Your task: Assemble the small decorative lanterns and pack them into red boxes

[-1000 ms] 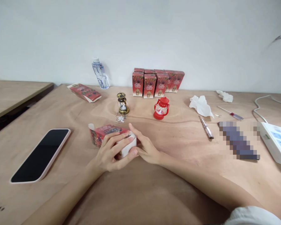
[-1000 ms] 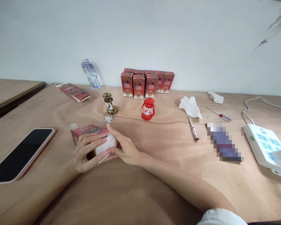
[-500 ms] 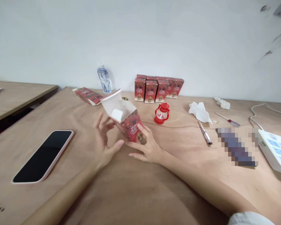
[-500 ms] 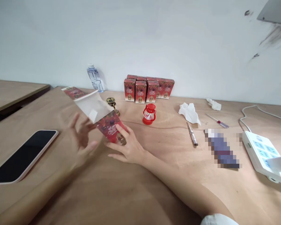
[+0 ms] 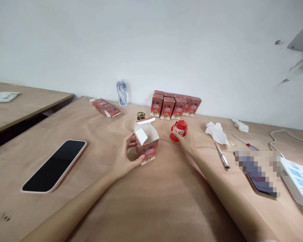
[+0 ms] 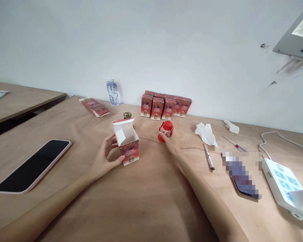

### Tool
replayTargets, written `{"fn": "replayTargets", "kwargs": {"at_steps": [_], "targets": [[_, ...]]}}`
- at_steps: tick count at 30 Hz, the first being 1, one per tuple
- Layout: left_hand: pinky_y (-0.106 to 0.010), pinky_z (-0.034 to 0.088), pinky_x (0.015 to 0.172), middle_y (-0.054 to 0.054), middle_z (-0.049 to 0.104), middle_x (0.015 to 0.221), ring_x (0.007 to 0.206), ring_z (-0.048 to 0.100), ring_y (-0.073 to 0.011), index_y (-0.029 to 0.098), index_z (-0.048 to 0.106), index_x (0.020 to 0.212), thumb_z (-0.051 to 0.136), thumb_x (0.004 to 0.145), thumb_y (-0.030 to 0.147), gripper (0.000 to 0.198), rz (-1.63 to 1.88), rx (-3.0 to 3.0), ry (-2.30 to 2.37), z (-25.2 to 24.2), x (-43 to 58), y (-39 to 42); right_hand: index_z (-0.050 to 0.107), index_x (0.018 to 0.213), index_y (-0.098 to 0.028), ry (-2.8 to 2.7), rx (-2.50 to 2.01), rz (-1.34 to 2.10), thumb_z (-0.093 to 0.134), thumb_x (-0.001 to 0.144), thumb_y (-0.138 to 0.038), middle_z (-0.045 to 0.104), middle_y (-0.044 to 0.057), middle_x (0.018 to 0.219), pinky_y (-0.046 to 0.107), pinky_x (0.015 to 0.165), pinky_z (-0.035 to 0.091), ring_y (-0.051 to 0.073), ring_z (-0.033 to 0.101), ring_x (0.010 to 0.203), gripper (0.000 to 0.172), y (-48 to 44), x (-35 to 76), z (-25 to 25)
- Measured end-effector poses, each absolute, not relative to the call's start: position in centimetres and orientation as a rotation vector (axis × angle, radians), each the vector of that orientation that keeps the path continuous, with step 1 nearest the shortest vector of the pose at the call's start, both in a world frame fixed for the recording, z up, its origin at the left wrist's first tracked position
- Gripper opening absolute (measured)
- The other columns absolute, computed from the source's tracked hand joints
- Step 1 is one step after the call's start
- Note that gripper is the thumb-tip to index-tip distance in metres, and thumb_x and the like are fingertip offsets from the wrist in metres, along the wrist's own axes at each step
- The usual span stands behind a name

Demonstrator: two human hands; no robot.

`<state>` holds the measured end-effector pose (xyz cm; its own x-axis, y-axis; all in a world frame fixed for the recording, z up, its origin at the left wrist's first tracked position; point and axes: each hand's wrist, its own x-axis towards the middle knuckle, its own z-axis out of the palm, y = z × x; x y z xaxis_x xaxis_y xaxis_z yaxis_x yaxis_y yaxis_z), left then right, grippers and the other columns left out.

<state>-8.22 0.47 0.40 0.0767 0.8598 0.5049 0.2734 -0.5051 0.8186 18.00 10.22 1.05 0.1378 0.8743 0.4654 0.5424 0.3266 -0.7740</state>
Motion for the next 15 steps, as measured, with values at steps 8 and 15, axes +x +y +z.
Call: {"fn": "replayTargets", "kwargs": {"at_steps": [8, 15], "targets": [[-0.048, 0.053, 0.089, -0.013, 0.058, 0.123, 0.106, 0.062, -0.0267, 0.023, 0.033, 0.136, 0.071, 0.072, 0.025, 0.074, 1.388, 1.841, 1.127, -0.6, -7.6, 0.3, 0.061, 0.095, -0.02, -1.483, -0.785, 1.123, 0.052, 0.066, -0.079, 0.069, 0.009, 0.089, 0.042, 0.074, 0.055, 0.023, 0.068, 0.083, 0.067, 4.1, 15.4, 8.1], [-0.047, 0.056, 0.081, -0.01, 0.063, 0.113, 0.098, 0.065, -0.0279, 0.024, 0.042, 0.123, 0.075, 0.067, 0.03, 0.065, 1.437, 1.901, 1.206, -0.7, -7.6, 0.2, 0.057, 0.11, -0.022, -1.538, -0.706, 1.078, 0.072, 0.06, -0.065, 0.069, 0.007, 0.094, 0.043, 0.081, 0.056, 0.025, 0.067, 0.092, 0.068, 2.2, 10.8, 11.1]]}}
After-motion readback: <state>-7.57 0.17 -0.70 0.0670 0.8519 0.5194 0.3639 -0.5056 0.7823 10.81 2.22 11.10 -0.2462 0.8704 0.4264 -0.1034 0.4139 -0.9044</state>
